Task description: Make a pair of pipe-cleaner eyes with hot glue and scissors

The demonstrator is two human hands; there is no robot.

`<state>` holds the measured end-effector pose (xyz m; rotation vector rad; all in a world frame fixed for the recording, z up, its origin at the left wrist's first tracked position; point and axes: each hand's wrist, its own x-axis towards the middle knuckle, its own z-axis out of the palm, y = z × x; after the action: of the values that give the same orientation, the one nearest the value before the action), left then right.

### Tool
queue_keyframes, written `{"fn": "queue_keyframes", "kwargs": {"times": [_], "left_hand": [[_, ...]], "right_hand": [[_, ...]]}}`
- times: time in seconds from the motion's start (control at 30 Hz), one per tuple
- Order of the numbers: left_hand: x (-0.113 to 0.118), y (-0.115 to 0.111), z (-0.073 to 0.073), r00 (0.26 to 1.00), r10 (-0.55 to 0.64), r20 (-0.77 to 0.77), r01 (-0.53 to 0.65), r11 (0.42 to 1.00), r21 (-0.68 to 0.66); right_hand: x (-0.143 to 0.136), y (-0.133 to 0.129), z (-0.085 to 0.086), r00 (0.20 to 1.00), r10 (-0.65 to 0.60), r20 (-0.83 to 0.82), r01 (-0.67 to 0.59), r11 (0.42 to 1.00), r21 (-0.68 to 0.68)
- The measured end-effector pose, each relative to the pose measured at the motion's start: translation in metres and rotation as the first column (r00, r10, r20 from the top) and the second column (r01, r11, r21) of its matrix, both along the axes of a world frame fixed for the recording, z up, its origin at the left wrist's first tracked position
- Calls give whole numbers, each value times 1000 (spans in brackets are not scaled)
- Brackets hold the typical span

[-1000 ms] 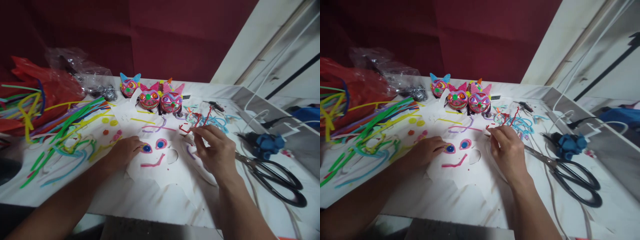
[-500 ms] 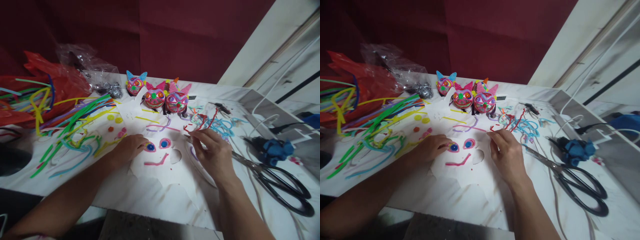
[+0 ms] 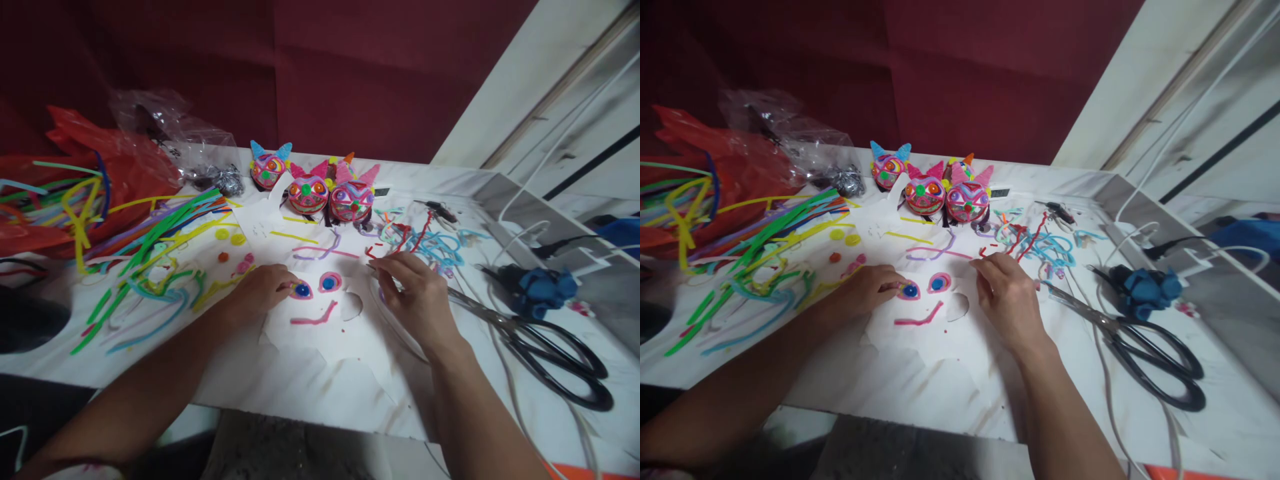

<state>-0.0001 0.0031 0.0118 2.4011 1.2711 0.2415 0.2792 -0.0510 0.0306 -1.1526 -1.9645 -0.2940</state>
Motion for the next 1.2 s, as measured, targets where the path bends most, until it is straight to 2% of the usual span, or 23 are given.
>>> {"fn": "queue_keyframes", "kwargs": {"times": [0.17,0.37,0.47,0.67,0.9,1.0,1.2], "left_hand": [[1,-1,1,999,-36,-40,37,999,36],[3,-5,2,992,-60,-107,68,995,76],[3,-6,1,990,-60,-126,72,993,94],[2,-2,-6,998,-54,-39,57,993,102],[0,-1,-5,994,-98,-39,102,988,119],[-1,1,-6,993,-113,-27,115,984,135],[-3,8,-13,987,-163,-14,163,969,188]], "right_hand": [[-2,0,-1,1000,10,2,-10,999,-31],[-5,3,-7,998,54,22,-51,990,-132],[-11,5,-11,993,113,37,-105,979,-172],[-35,5,-17,964,261,53,-243,945,-220],[-33,11,-25,965,259,41,-243,942,-229],[-24,14,-18,975,216,53,-197,950,-243],[4,6,13,983,135,128,-95,954,-283]]}}
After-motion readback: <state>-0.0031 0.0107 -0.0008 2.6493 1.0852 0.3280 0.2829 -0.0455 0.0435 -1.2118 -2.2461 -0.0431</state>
